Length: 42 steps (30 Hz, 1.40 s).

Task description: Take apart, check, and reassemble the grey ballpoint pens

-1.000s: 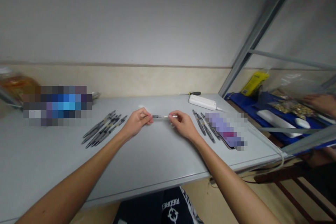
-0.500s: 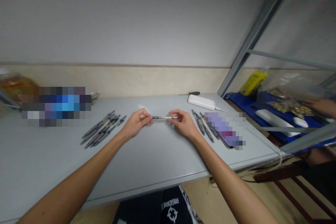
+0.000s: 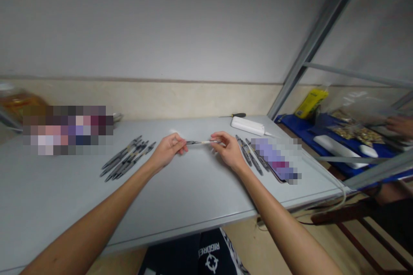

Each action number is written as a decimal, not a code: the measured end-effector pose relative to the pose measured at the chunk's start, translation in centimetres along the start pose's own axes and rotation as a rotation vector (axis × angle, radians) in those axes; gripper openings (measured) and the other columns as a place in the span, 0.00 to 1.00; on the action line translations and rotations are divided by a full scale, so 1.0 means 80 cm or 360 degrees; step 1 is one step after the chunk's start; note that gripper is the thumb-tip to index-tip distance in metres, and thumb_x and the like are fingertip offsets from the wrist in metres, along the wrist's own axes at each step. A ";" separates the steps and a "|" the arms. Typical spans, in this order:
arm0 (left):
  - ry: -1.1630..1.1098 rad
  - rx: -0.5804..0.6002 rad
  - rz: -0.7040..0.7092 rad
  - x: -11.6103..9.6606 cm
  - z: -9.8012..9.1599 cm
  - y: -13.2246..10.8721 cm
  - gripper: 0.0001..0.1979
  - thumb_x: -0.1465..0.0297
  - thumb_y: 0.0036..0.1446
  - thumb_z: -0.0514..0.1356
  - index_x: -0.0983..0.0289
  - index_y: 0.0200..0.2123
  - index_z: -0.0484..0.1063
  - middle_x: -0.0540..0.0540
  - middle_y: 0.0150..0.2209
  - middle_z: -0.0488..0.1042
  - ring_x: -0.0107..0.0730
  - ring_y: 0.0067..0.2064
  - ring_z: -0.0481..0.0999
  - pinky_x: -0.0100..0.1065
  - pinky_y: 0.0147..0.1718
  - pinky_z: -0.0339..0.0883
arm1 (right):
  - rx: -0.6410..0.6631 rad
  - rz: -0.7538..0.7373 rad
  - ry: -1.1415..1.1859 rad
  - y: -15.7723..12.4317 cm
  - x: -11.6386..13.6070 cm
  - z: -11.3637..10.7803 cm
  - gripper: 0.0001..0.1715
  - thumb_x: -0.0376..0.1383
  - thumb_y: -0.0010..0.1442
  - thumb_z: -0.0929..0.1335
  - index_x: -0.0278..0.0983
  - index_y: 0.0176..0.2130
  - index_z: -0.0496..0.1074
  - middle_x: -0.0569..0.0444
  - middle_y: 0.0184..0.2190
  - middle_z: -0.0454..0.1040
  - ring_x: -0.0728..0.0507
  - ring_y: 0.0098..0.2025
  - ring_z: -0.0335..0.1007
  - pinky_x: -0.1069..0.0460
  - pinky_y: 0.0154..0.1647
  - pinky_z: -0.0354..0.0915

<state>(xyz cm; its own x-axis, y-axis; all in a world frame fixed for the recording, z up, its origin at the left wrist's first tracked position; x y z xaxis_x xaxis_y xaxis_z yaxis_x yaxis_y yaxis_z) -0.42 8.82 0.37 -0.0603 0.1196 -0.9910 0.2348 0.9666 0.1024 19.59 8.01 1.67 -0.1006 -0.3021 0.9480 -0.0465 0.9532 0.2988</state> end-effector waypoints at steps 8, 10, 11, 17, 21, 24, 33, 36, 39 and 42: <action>0.0346 0.0001 0.0006 -0.007 0.006 -0.003 0.20 0.53 0.54 0.53 0.63 0.22 0.61 0.48 0.16 0.69 0.26 0.19 0.66 0.28 0.24 0.59 | -0.0013 -0.0070 0.0020 0.000 0.003 -0.002 0.12 0.36 0.45 0.70 0.38 0.34 0.70 0.53 0.33 0.72 0.46 0.35 0.67 0.53 0.30 0.66; 0.0513 -0.0063 0.0047 -0.011 0.005 -0.006 0.21 0.53 0.56 0.50 0.63 0.20 0.62 0.47 0.13 0.66 0.26 0.18 0.64 0.28 0.23 0.57 | -0.0019 -0.0075 0.0023 0.000 0.005 -0.002 0.11 0.35 0.45 0.70 0.38 0.33 0.70 0.53 0.33 0.72 0.45 0.36 0.67 0.53 0.30 0.66; 0.0596 -0.0112 0.0066 -0.014 0.003 -0.008 0.22 0.53 0.57 0.49 0.62 0.19 0.62 0.47 0.12 0.64 0.26 0.17 0.62 0.28 0.23 0.56 | -0.0019 -0.0069 0.0032 0.000 0.005 -0.002 0.11 0.35 0.44 0.70 0.38 0.32 0.70 0.53 0.33 0.72 0.45 0.36 0.67 0.53 0.30 0.66; 0.0895 -0.0307 0.0147 -0.025 -0.009 -0.012 0.25 0.55 0.59 0.46 0.62 0.14 0.58 0.47 0.11 0.61 0.27 0.17 0.60 0.29 0.21 0.53 | -0.0049 -0.0001 0.0166 0.002 0.001 -0.004 0.14 0.35 0.42 0.71 0.38 0.33 0.70 0.53 0.32 0.71 0.44 0.37 0.67 0.52 0.31 0.66; 0.0953 -0.0415 0.0152 -0.028 -0.018 -0.011 0.24 0.57 0.58 0.45 0.62 0.13 0.56 0.47 0.12 0.59 0.26 0.17 0.59 0.30 0.21 0.51 | -0.0143 0.0038 0.0256 0.003 -0.003 -0.010 0.15 0.34 0.41 0.70 0.38 0.33 0.69 0.54 0.31 0.71 0.46 0.34 0.67 0.53 0.30 0.64; 0.0952 -0.0477 0.0147 -0.029 -0.022 -0.011 0.24 0.59 0.58 0.45 0.61 0.13 0.55 0.47 0.12 0.58 0.27 0.17 0.58 0.30 0.20 0.50 | -0.0262 0.0071 0.0353 0.003 -0.003 -0.018 0.14 0.33 0.40 0.70 0.38 0.32 0.69 0.56 0.29 0.71 0.47 0.31 0.66 0.53 0.29 0.62; 0.0932 -0.0554 0.0097 -0.029 -0.029 -0.011 0.24 0.58 0.58 0.45 0.61 0.13 0.55 0.47 0.11 0.57 0.27 0.17 0.57 0.30 0.20 0.50 | -0.0437 0.0101 0.0399 0.002 0.000 -0.031 0.11 0.32 0.39 0.68 0.38 0.29 0.68 0.57 0.26 0.68 0.49 0.27 0.62 0.53 0.29 0.61; 0.0946 -0.0550 0.0089 -0.027 -0.029 -0.010 0.24 0.58 0.58 0.45 0.61 0.13 0.55 0.47 0.11 0.57 0.27 0.17 0.57 0.30 0.20 0.50 | -0.0405 0.0098 0.0405 0.003 -0.001 -0.029 0.11 0.33 0.39 0.68 0.38 0.30 0.68 0.57 0.26 0.68 0.49 0.27 0.63 0.53 0.29 0.61; 0.0941 -0.0540 0.0113 -0.027 -0.027 -0.011 0.24 0.58 0.58 0.45 0.61 0.13 0.55 0.47 0.11 0.57 0.27 0.17 0.57 0.30 0.20 0.50 | -0.0374 0.0093 0.0378 0.003 -0.002 -0.027 0.12 0.34 0.40 0.68 0.38 0.30 0.68 0.57 0.27 0.69 0.49 0.26 0.63 0.53 0.29 0.61; 0.0912 -0.0527 0.0114 -0.028 -0.025 -0.012 0.24 0.59 0.57 0.45 0.61 0.12 0.55 0.47 0.11 0.58 0.27 0.17 0.57 0.30 0.20 0.50 | -0.0340 0.0094 0.0397 0.003 -0.002 -0.024 0.12 0.34 0.40 0.69 0.38 0.30 0.68 0.57 0.26 0.70 0.49 0.26 0.64 0.53 0.29 0.62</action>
Point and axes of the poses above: each hand's wrist, its own y-axis towards the middle knuckle, its own z-axis out of the palm, x = y × z, the point moved 7 cm from there along y, towards the middle knuckle
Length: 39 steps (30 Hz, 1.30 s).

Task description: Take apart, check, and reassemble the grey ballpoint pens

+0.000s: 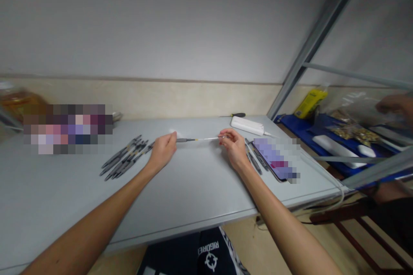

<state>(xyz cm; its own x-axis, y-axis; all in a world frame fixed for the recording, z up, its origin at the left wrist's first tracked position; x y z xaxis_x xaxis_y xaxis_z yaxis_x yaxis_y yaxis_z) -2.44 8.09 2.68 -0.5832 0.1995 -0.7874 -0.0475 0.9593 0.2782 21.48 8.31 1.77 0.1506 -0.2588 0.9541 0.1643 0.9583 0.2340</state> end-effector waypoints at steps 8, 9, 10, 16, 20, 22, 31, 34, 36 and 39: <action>-0.0194 0.0133 -0.0042 -0.003 0.013 -0.006 0.24 0.57 0.58 0.46 0.61 0.14 0.56 0.46 0.11 0.56 0.25 0.16 0.55 0.30 0.19 0.50 | 0.0189 -0.0027 -0.0001 -0.008 -0.003 0.018 0.12 0.35 0.41 0.72 0.38 0.30 0.69 0.55 0.28 0.73 0.47 0.31 0.68 0.53 0.32 0.64; -0.0238 0.0159 -0.0042 -0.003 0.016 -0.006 0.23 0.56 0.58 0.46 0.61 0.15 0.56 0.46 0.12 0.56 0.25 0.16 0.55 0.30 0.19 0.49 | 0.0220 -0.0031 -0.0019 -0.010 -0.003 0.021 0.12 0.35 0.41 0.72 0.38 0.30 0.69 0.55 0.29 0.73 0.47 0.32 0.68 0.53 0.32 0.64; -0.0292 0.0187 -0.0040 -0.003 0.019 -0.007 0.23 0.56 0.58 0.47 0.61 0.16 0.56 0.45 0.12 0.56 0.24 0.16 0.55 0.29 0.19 0.49 | 0.0244 -0.0031 -0.0047 -0.011 -0.004 0.023 0.12 0.36 0.42 0.72 0.38 0.29 0.70 0.55 0.29 0.73 0.47 0.32 0.68 0.52 0.33 0.64; -0.0533 0.0296 0.0021 -0.008 0.027 -0.008 0.19 0.54 0.55 0.52 0.62 0.21 0.59 0.44 0.15 0.58 0.23 0.18 0.55 0.27 0.19 0.49 | 0.0243 0.0003 -0.0187 -0.012 -0.004 0.024 0.11 0.38 0.42 0.73 0.36 0.29 0.73 0.54 0.28 0.74 0.47 0.30 0.68 0.52 0.34 0.64; -0.0629 0.0236 0.0071 -0.008 0.020 -0.005 0.15 0.56 0.51 0.58 0.63 0.28 0.66 0.46 0.20 0.64 0.24 0.22 0.63 0.27 0.23 0.55 | 0.0256 0.0079 -0.0103 -0.015 -0.006 0.026 0.13 0.39 0.42 0.73 0.36 0.29 0.73 0.57 0.21 0.72 0.50 0.23 0.65 0.53 0.28 0.62; -0.0707 0.0240 0.0069 -0.006 0.020 -0.004 0.15 0.57 0.48 0.61 0.64 0.30 0.67 0.49 0.23 0.68 0.26 0.26 0.68 0.27 0.27 0.60 | 0.0315 0.0164 -0.0058 -0.018 -0.009 0.031 0.13 0.41 0.44 0.72 0.35 0.28 0.72 0.58 0.18 0.70 0.51 0.19 0.62 0.55 0.24 0.60; -0.0959 0.0233 -0.0042 0.009 0.029 -0.001 0.17 0.60 0.42 0.67 0.65 0.29 0.68 0.51 0.27 0.73 0.27 0.30 0.73 0.30 0.33 0.65 | 0.0386 0.0264 0.0170 -0.018 -0.010 0.036 0.18 0.44 0.48 0.71 0.36 0.36 0.69 0.57 0.19 0.73 0.51 0.20 0.65 0.57 0.20 0.59; -0.1031 0.0248 -0.0101 0.011 0.031 -0.002 0.18 0.59 0.41 0.67 0.65 0.29 0.67 0.51 0.27 0.74 0.27 0.31 0.74 0.30 0.34 0.66 | 0.0396 0.0234 0.0153 -0.016 -0.009 0.034 0.18 0.43 0.45 0.72 0.35 0.34 0.70 0.54 0.22 0.75 0.50 0.22 0.67 0.56 0.23 0.61; -0.1054 0.0260 -0.0107 0.011 0.031 -0.002 0.18 0.59 0.40 0.68 0.65 0.29 0.67 0.51 0.27 0.74 0.28 0.31 0.74 0.31 0.35 0.67 | 0.0396 0.0240 0.0002 -0.017 -0.011 0.033 0.18 0.47 0.48 0.70 0.34 0.28 0.70 0.55 0.19 0.73 0.51 0.19 0.64 0.56 0.21 0.59; -0.1064 0.0259 -0.0105 0.009 0.031 -0.003 0.19 0.59 0.39 0.68 0.65 0.28 0.67 0.51 0.26 0.74 0.29 0.30 0.75 0.32 0.34 0.68 | 0.0386 0.0298 -0.0288 -0.019 -0.017 0.031 0.27 0.54 0.54 0.63 0.34 0.21 0.67 0.56 0.12 0.66 0.53 0.13 0.57 0.57 0.15 0.53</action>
Point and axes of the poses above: each hand's wrist, its own y-axis towards the middle knuckle, its own z-axis out of the palm, x = y × z, the point moved 7 cm from there along y, towards the middle knuckle
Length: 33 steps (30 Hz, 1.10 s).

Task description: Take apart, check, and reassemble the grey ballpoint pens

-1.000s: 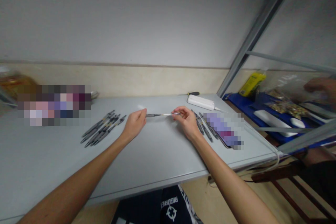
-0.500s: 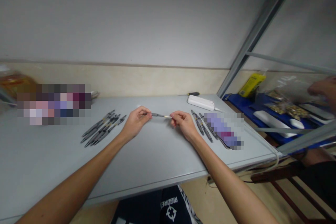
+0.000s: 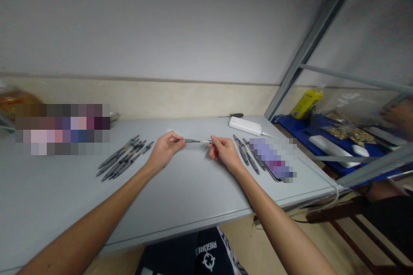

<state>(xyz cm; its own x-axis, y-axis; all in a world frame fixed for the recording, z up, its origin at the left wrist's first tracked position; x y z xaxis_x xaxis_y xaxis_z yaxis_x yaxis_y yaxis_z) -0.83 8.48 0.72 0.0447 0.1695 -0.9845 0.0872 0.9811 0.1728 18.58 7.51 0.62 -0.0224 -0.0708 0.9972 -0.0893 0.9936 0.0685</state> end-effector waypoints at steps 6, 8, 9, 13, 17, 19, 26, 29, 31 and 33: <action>0.0007 -0.0030 0.0016 -0.003 -0.003 0.002 0.20 0.58 0.38 0.68 0.65 0.27 0.67 0.51 0.25 0.75 0.29 0.29 0.75 0.33 0.34 0.69 | -0.0029 -0.0117 -0.0215 -0.002 0.008 0.000 0.23 0.51 0.49 0.68 0.34 0.34 0.69 0.59 0.19 0.68 0.52 0.17 0.58 0.57 0.16 0.54; 0.0040 -0.0032 0.0025 -0.003 -0.005 0.002 0.20 0.57 0.38 0.68 0.65 0.28 0.67 0.52 0.26 0.75 0.30 0.31 0.76 0.34 0.35 0.69 | 0.0043 -0.0187 -0.0281 -0.004 0.013 0.005 0.20 0.49 0.48 0.69 0.34 0.30 0.69 0.60 0.17 0.66 0.53 0.17 0.56 0.57 0.18 0.53; 0.0060 -0.0023 0.0031 -0.003 -0.006 0.002 0.20 0.57 0.39 0.68 0.65 0.28 0.67 0.52 0.26 0.75 0.31 0.31 0.76 0.34 0.35 0.69 | 0.0088 -0.0203 -0.0318 -0.005 0.013 0.008 0.20 0.49 0.49 0.68 0.35 0.26 0.68 0.61 0.15 0.63 0.53 0.17 0.55 0.57 0.18 0.52; 0.0088 0.0074 0.0055 -0.004 -0.002 0.001 0.19 0.57 0.41 0.67 0.65 0.28 0.66 0.53 0.27 0.76 0.32 0.32 0.77 0.34 0.35 0.69 | 0.0167 -0.0123 -0.0392 -0.008 0.010 0.011 0.29 0.53 0.55 0.63 0.34 0.17 0.64 0.61 0.10 0.56 0.54 0.14 0.50 0.56 0.17 0.47; 0.0066 0.0113 0.0049 -0.005 0.001 0.001 0.18 0.58 0.41 0.67 0.65 0.28 0.66 0.53 0.27 0.76 0.32 0.32 0.77 0.33 0.35 0.68 | 0.0086 -0.0147 -0.0348 -0.007 0.015 0.004 0.28 0.54 0.55 0.62 0.34 0.20 0.68 0.62 0.11 0.56 0.53 0.15 0.51 0.56 0.17 0.48; 0.0074 0.0077 0.0063 -0.005 -0.001 0.002 0.18 0.58 0.41 0.67 0.65 0.28 0.66 0.53 0.27 0.76 0.32 0.31 0.77 0.34 0.35 0.68 | 0.0022 -0.0221 -0.0272 -0.006 0.021 0.001 0.21 0.51 0.51 0.67 0.35 0.28 0.69 0.62 0.14 0.60 0.53 0.16 0.54 0.57 0.18 0.51; 0.0071 0.0070 0.0031 -0.002 -0.002 0.002 0.18 0.59 0.41 0.67 0.65 0.28 0.67 0.53 0.26 0.76 0.30 0.30 0.76 0.32 0.34 0.68 | -0.0054 -0.0272 -0.0564 -0.009 0.021 0.001 0.29 0.53 0.57 0.60 0.35 0.18 0.64 0.61 0.12 0.55 0.52 0.17 0.51 0.56 0.20 0.50; 0.0051 0.0047 0.0028 -0.004 -0.002 0.002 0.18 0.59 0.40 0.68 0.65 0.27 0.67 0.52 0.26 0.76 0.31 0.30 0.76 0.33 0.33 0.68 | -0.0052 -0.0296 -0.0591 -0.009 0.019 0.001 0.28 0.52 0.58 0.59 0.35 0.21 0.66 0.61 0.14 0.57 0.51 0.18 0.53 0.56 0.21 0.51; 0.0023 0.0018 0.0020 -0.005 -0.003 0.002 0.19 0.59 0.38 0.68 0.65 0.26 0.67 0.52 0.25 0.75 0.30 0.29 0.76 0.32 0.33 0.68 | -0.0070 -0.0394 -0.0528 -0.009 0.024 0.001 0.20 0.50 0.54 0.65 0.35 0.29 0.69 0.60 0.19 0.63 0.51 0.22 0.58 0.57 0.23 0.54; 0.0006 -0.0005 0.0010 -0.006 -0.004 0.003 0.19 0.59 0.37 0.69 0.65 0.26 0.66 0.51 0.24 0.75 0.29 0.29 0.76 0.32 0.33 0.67 | -0.0085 -0.0450 -0.0528 -0.010 0.027 0.001 0.18 0.47 0.51 0.68 0.35 0.32 0.69 0.59 0.23 0.66 0.51 0.24 0.60 0.57 0.25 0.55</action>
Point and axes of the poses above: each hand's wrist, its own y-axis towards the middle knuckle, its own z-axis out of the palm, x = y × z, the point moved 7 cm from there along y, towards the middle knuckle
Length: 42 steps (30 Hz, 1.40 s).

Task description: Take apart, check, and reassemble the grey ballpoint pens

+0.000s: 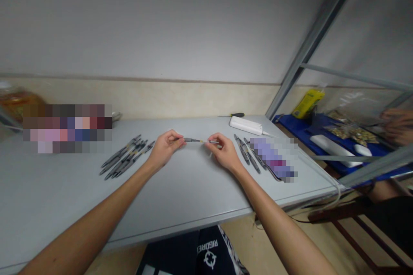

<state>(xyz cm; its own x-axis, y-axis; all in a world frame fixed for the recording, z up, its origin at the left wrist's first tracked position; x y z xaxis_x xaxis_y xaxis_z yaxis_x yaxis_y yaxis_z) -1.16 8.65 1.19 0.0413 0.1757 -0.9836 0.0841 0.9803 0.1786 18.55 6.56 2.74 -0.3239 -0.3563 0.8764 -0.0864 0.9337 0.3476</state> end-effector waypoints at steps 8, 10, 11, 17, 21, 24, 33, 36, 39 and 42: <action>0.0061 0.0054 0.0007 0.001 0.003 -0.002 0.18 0.58 0.40 0.67 0.65 0.26 0.66 0.50 0.23 0.74 0.27 0.27 0.73 0.30 0.29 0.64 | 0.0115 0.0036 -0.0397 -0.002 -0.005 0.006 0.26 0.49 0.60 0.59 0.34 0.25 0.70 0.59 0.16 0.62 0.50 0.21 0.57 0.55 0.25 0.53; 0.0078 0.0036 -0.0003 0.001 0.002 -0.002 0.17 0.58 0.41 0.66 0.65 0.25 0.66 0.50 0.21 0.73 0.25 0.24 0.70 0.28 0.26 0.61 | 0.0056 -0.0144 -0.0569 -0.004 0.005 0.005 0.19 0.47 0.57 0.64 0.34 0.35 0.71 0.56 0.24 0.69 0.48 0.27 0.62 0.54 0.30 0.57; 0.0080 0.0029 -0.0021 0.002 0.003 -0.002 0.17 0.58 0.41 0.66 0.65 0.25 0.66 0.49 0.20 0.72 0.24 0.23 0.68 0.28 0.25 0.60 | 0.0052 -0.0256 -0.0705 -0.006 0.011 0.007 0.18 0.45 0.55 0.66 0.34 0.39 0.71 0.53 0.28 0.71 0.46 0.31 0.63 0.53 0.34 0.58; -0.0067 0.0042 -0.0265 0.011 0.022 -0.010 0.17 0.59 0.43 0.65 0.65 0.22 0.64 0.48 0.18 0.69 0.23 0.19 0.64 0.28 0.22 0.57 | 0.0163 -0.0540 -0.1697 -0.025 0.042 0.047 0.12 0.35 0.61 0.60 0.36 0.41 0.69 0.45 0.38 0.72 0.38 0.45 0.62 0.45 0.45 0.54; 0.0065 0.0137 -0.0215 0.006 0.036 -0.018 0.14 0.61 0.48 0.62 0.64 0.23 0.63 0.48 0.17 0.68 0.24 0.20 0.65 0.29 0.22 0.57 | 0.0406 -0.0270 -0.1837 -0.028 0.031 0.069 0.17 0.35 0.65 0.54 0.35 0.43 0.67 0.46 0.33 0.74 0.42 0.36 0.69 0.49 0.37 0.58; 0.0605 0.0281 0.0227 -0.017 0.045 -0.024 0.07 0.68 0.51 0.58 0.64 0.25 0.65 0.51 0.22 0.71 0.27 0.25 0.67 0.31 0.28 0.61 | 0.0496 0.0012 -0.1830 -0.023 0.013 0.064 0.21 0.43 0.64 0.55 0.36 0.42 0.70 0.45 0.32 0.76 0.41 0.34 0.72 0.51 0.32 0.60; 0.1242 0.0523 0.1028 -0.058 0.064 -0.047 0.09 0.74 0.58 0.50 0.64 0.28 0.68 0.54 0.28 0.70 0.33 0.36 0.68 0.33 0.37 0.62 | 0.0617 -0.0055 -0.1779 -0.009 0.020 0.051 0.22 0.41 0.62 0.56 0.37 0.38 0.76 0.42 0.34 0.77 0.38 0.37 0.74 0.49 0.34 0.62; 0.1123 0.0523 0.0658 -0.042 0.062 -0.038 0.08 0.67 0.58 0.53 0.63 0.33 0.70 0.52 0.29 0.72 0.30 0.32 0.70 0.30 0.33 0.62 | 0.0559 -0.0065 -0.1875 -0.011 0.020 0.045 0.24 0.41 0.64 0.54 0.36 0.40 0.75 0.40 0.34 0.77 0.38 0.38 0.74 0.49 0.35 0.62; 0.1129 0.0630 0.0339 -0.021 0.069 -0.035 0.16 0.64 0.61 0.48 0.63 0.27 0.70 0.49 0.21 0.70 0.27 0.24 0.67 0.29 0.26 0.59 | 0.0572 -0.0080 -0.1904 -0.016 0.014 0.045 0.26 0.40 0.66 0.52 0.35 0.41 0.73 0.39 0.32 0.77 0.38 0.37 0.75 0.49 0.34 0.63; 0.1251 0.0604 0.0377 -0.020 0.073 -0.036 0.17 0.67 0.60 0.48 0.63 0.23 0.69 0.50 0.20 0.69 0.28 0.23 0.66 0.30 0.26 0.58 | 0.0566 -0.0104 -0.1898 -0.020 0.010 0.048 0.26 0.40 0.66 0.51 0.35 0.42 0.73 0.40 0.32 0.77 0.39 0.36 0.75 0.49 0.34 0.63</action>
<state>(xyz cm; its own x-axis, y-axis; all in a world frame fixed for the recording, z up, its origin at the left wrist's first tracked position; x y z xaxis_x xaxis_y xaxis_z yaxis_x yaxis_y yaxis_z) 4.32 5.05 2.38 -0.5810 0.5165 -0.6290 0.4883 0.8395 0.2383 14.82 4.90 1.64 -0.9458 -0.3205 -0.0525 -0.3244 0.9399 0.1064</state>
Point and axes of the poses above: each hand's wrist, its own y-axis towards the middle knuckle, its own z-axis out of the palm, x = y × z, the point moved 7 cm from there along y, towards the middle knuckle
